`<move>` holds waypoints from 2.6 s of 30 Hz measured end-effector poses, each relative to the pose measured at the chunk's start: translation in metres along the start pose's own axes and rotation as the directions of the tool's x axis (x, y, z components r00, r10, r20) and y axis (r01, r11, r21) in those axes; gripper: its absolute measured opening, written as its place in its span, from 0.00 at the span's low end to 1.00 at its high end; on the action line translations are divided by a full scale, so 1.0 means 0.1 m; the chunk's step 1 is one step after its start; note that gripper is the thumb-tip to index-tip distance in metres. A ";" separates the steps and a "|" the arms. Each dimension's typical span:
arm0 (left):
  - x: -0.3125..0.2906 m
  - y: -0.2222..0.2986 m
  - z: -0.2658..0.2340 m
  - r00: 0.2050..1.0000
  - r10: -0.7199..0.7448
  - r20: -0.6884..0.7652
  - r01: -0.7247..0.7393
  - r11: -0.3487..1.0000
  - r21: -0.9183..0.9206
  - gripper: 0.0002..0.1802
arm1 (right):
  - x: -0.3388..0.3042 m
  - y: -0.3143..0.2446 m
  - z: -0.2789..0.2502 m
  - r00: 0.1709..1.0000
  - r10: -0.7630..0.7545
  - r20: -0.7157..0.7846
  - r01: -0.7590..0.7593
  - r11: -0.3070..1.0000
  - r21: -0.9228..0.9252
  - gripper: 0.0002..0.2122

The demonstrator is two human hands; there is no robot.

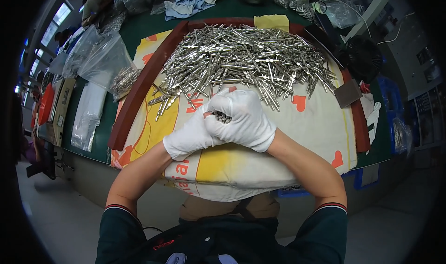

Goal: Sorting, aligning, and packaging small metal pins into plastic bags at a workbench.

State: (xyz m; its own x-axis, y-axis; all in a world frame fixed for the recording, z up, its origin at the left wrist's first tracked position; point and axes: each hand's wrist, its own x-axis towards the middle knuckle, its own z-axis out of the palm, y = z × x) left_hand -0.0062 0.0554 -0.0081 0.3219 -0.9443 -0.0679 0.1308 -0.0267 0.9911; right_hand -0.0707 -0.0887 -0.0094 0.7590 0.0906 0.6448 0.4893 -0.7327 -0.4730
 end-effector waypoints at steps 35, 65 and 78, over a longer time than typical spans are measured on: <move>-0.06 -0.18 0.03 0.932 0.363 -0.008 -0.336 0.871 0.357 0.16 | 0.06 -0.23 -0.12 0.955 -0.298 0.010 0.290 0.920 -0.264 0.05; -0.02 -0.11 -0.10 0.986 -0.164 -0.035 0.134 0.896 -0.423 0.13 | -0.05 -0.02 -0.04 0.580 0.578 0.574 -0.744 0.090 0.662 0.16; -0.03 -0.05 -0.05 0.968 -0.211 -0.133 0.129 0.880 -0.457 0.11 | -0.07 -0.01 0.00 0.563 0.600 0.569 -0.698 -0.022 0.715 0.17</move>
State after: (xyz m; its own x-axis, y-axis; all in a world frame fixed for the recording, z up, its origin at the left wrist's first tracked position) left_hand -0.0031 0.0602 -0.0136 0.4089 -0.8653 -0.2901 0.5853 0.0048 0.8108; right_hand -0.0762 -0.0888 -0.0137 0.9651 -0.0048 -0.2618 -0.2337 0.4356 -0.8693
